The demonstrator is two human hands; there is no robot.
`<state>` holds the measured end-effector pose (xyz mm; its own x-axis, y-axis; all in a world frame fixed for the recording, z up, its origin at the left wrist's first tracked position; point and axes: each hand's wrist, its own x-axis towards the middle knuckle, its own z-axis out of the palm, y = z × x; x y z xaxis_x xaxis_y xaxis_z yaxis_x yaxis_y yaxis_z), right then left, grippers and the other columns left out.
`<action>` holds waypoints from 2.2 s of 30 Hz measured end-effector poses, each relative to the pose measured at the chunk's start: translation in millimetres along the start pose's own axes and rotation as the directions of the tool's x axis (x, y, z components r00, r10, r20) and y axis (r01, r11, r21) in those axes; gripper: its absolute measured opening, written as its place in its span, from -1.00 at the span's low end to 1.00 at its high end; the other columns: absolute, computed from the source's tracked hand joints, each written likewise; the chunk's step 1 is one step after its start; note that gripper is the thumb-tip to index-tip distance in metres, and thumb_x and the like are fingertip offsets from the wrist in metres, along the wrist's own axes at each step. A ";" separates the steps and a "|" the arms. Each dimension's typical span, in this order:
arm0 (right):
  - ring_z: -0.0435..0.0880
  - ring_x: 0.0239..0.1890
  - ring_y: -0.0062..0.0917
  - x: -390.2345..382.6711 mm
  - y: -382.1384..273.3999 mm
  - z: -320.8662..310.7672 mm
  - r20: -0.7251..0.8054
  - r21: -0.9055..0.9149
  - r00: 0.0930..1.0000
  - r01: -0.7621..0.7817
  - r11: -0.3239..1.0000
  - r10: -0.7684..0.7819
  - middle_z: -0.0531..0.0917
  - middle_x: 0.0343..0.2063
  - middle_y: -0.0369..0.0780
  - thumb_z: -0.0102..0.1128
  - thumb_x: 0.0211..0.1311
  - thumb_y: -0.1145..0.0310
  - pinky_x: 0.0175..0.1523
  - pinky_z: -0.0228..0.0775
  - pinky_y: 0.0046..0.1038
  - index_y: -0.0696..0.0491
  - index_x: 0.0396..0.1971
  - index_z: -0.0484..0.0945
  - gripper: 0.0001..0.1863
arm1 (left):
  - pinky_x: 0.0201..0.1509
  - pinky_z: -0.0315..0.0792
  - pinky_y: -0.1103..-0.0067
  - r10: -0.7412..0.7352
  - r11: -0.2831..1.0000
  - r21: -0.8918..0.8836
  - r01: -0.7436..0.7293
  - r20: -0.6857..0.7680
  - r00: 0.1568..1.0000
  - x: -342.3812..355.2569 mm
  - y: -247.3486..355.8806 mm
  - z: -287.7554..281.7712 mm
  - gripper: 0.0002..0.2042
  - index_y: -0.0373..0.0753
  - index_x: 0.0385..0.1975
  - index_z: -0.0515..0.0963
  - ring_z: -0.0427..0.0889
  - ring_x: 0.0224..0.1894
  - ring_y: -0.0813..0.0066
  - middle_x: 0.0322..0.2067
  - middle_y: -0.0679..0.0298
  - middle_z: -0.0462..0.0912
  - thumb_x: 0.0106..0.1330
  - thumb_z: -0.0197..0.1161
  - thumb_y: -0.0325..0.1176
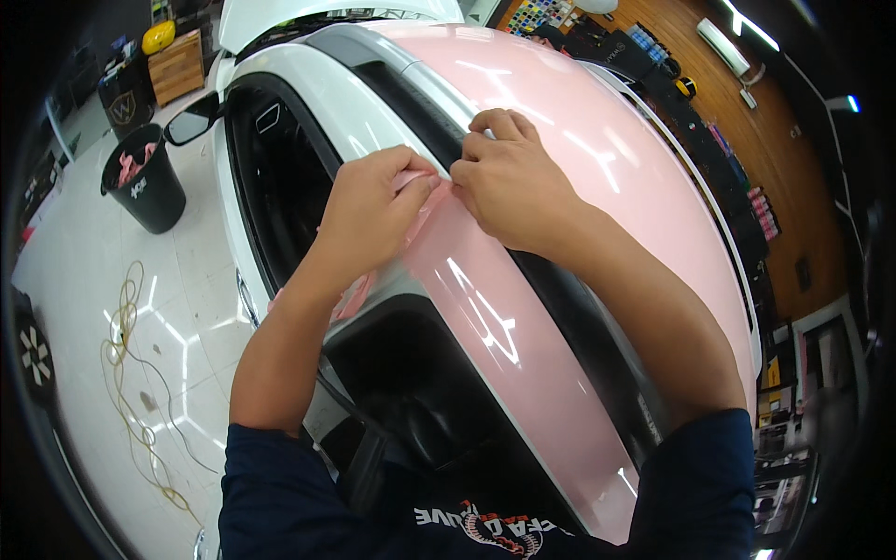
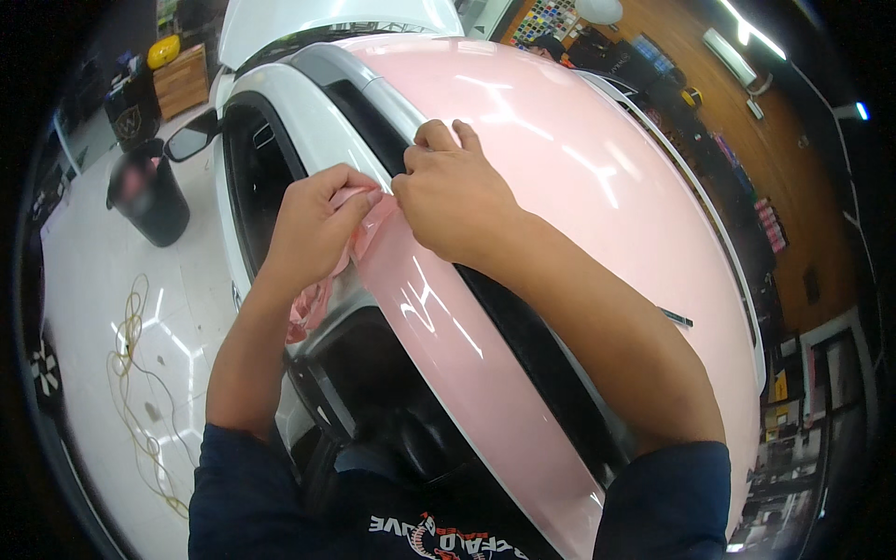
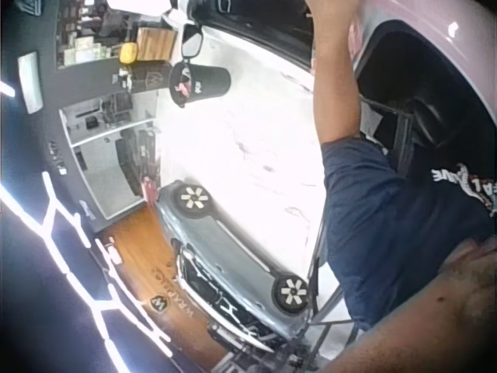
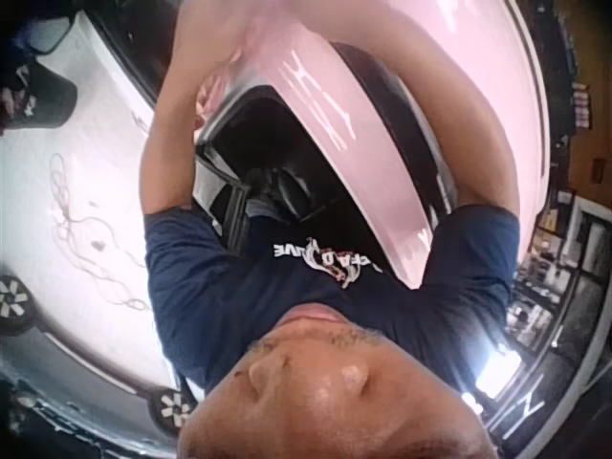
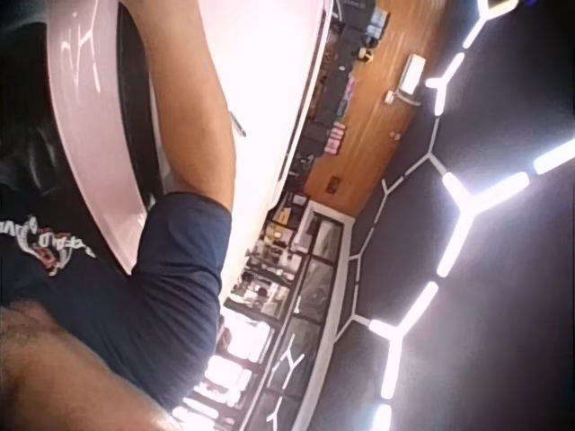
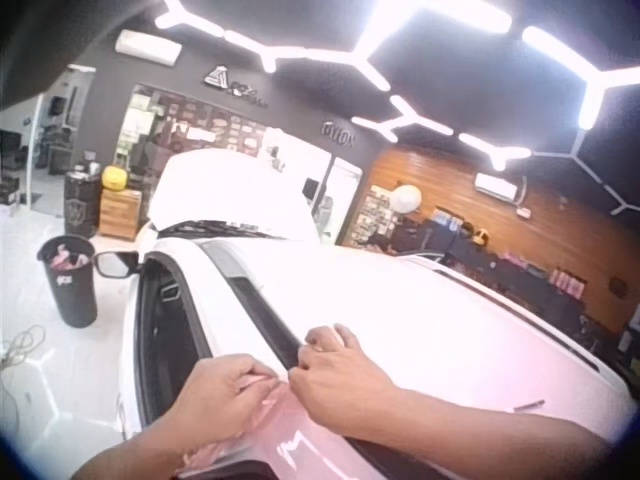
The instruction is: The person applies a pink vinyl wrap to the roof rails of a white car. They use a yellow heat gun to warm the vinyl and a metal squeegee to smooth it onto the surface. The person also uses a knife to trim the excess wrap and removes the protective backing film from the vinyl.
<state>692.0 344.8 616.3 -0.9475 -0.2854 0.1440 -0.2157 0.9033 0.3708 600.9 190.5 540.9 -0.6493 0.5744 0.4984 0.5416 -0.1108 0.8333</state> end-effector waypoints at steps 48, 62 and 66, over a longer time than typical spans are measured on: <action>0.46 0.02 -0.20 5.9 15.7 -4.9 -0.060 0.256 0.992 -0.091 0.962 0.110 0.66 -0.30 -0.15 0.13 0.04 0.43 0.19 0.33 -0.28 0.16 -0.44 0.62 -0.85 | -0.28 0.42 0.65 -0.108 0.963 -0.258 0.076 -0.112 0.988 -8.6 -3.1 14.6 -0.84 -0.37 -0.32 0.60 0.51 -0.43 0.64 -0.49 0.27 0.61 0.27 0.22 -0.39; 0.40 0.14 -0.26 -4.7 9.5 -10.7 0.028 0.123 1.000 0.007 0.992 -0.011 0.62 -0.10 -0.20 0.14 0.03 0.48 0.21 0.32 -0.29 0.13 -0.39 0.72 -0.81 | -0.26 0.42 0.64 0.011 0.954 -0.299 -0.039 -0.094 0.995 -23.0 -12.3 6.2 -0.89 -0.37 -0.31 0.58 0.53 -0.38 0.60 -0.42 0.25 0.62 0.27 0.23 -0.46; 0.40 0.14 -0.26 -7.1 11.3 -8.0 -0.012 0.190 1.000 0.008 0.982 -0.006 0.62 -0.12 -0.21 0.18 -0.01 0.52 0.21 0.31 -0.28 0.12 -0.40 0.71 -0.82 | -0.30 0.40 0.63 0.086 0.974 -0.197 -0.112 -0.138 0.987 -25.1 -0.7 13.5 -0.92 -0.37 -0.33 0.58 0.52 -0.41 0.60 -0.45 0.25 0.58 0.27 0.20 -0.51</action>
<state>698.2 354.4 626.8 -0.9433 -0.2948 0.1524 -0.2647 0.9453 0.1905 624.1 187.1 524.6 -0.6678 0.4456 0.5962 0.4950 -0.3323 0.8028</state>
